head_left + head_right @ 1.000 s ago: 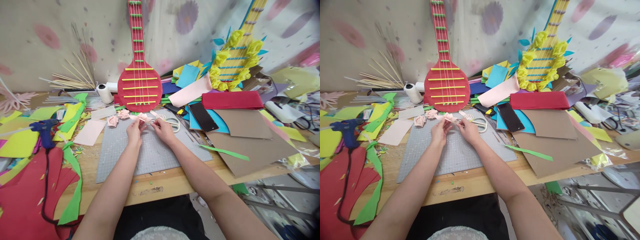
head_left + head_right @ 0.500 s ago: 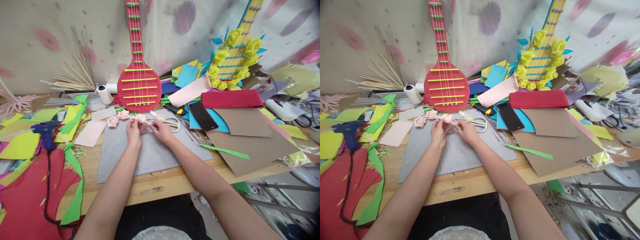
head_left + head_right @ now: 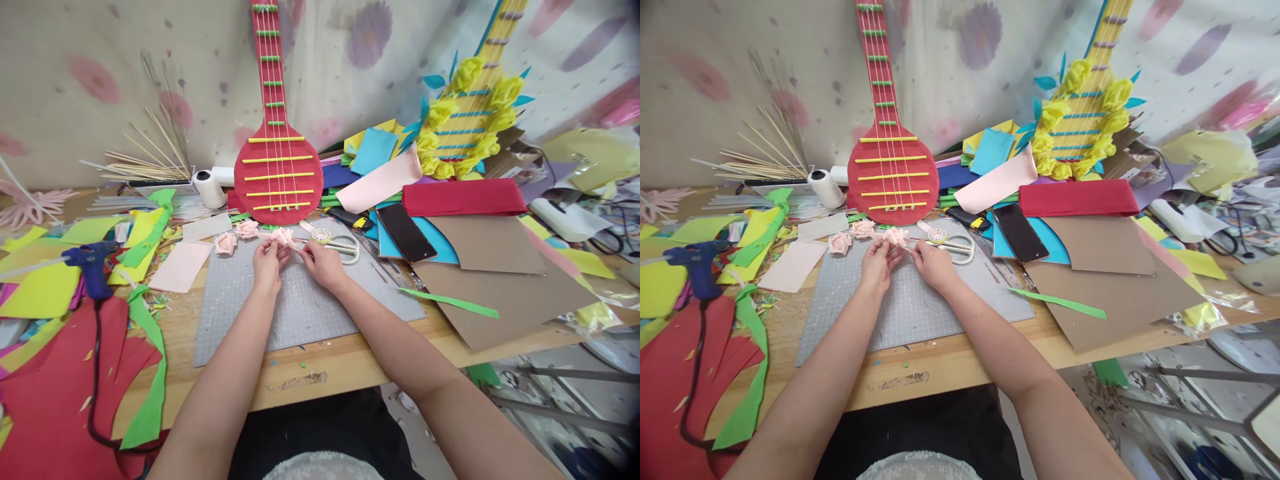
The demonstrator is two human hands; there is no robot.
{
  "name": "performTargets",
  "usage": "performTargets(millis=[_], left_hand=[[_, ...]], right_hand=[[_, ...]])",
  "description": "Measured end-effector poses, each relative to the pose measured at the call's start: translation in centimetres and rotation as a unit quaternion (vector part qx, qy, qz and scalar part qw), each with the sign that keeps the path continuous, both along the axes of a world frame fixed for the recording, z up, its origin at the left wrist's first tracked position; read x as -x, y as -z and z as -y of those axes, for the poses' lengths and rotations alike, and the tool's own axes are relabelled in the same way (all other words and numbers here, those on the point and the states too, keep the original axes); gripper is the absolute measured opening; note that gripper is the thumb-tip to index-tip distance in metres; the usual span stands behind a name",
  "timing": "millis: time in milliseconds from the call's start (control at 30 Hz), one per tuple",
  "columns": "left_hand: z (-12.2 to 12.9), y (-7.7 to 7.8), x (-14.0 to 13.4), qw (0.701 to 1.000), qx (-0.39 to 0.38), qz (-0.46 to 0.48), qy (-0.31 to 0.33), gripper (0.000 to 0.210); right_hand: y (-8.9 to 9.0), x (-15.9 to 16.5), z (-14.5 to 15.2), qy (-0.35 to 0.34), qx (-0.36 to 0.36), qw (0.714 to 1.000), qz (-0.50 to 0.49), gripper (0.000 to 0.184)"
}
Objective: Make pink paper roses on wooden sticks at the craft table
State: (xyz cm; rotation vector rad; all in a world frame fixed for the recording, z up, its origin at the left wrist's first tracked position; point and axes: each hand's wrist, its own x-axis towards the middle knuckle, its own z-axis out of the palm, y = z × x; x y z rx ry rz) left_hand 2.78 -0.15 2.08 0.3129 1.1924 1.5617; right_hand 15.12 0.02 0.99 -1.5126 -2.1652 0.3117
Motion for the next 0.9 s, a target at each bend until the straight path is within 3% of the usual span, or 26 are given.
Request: performTargets(millis=[133,567,900], left_hand=[[0.14,-0.06,0.16,0.999,0.002,-0.025,0.033,0.012],[-0.23,0.1,0.51,1.0,0.009,-0.006,-0.027,0.01],[0.0,0.14,0.59,1.0,0.012,-0.003,0.0,0.005]], right_hand=[[-0.18,-0.32,0.12,0.011,-0.004,1.0,-0.003,0.024],[0.14,0.19,0.02,-0.01,0.017,0.999,-0.035,0.02],[0.24,0.04,-0.11,-0.013,0.022,0.999,-0.042,0.022]])
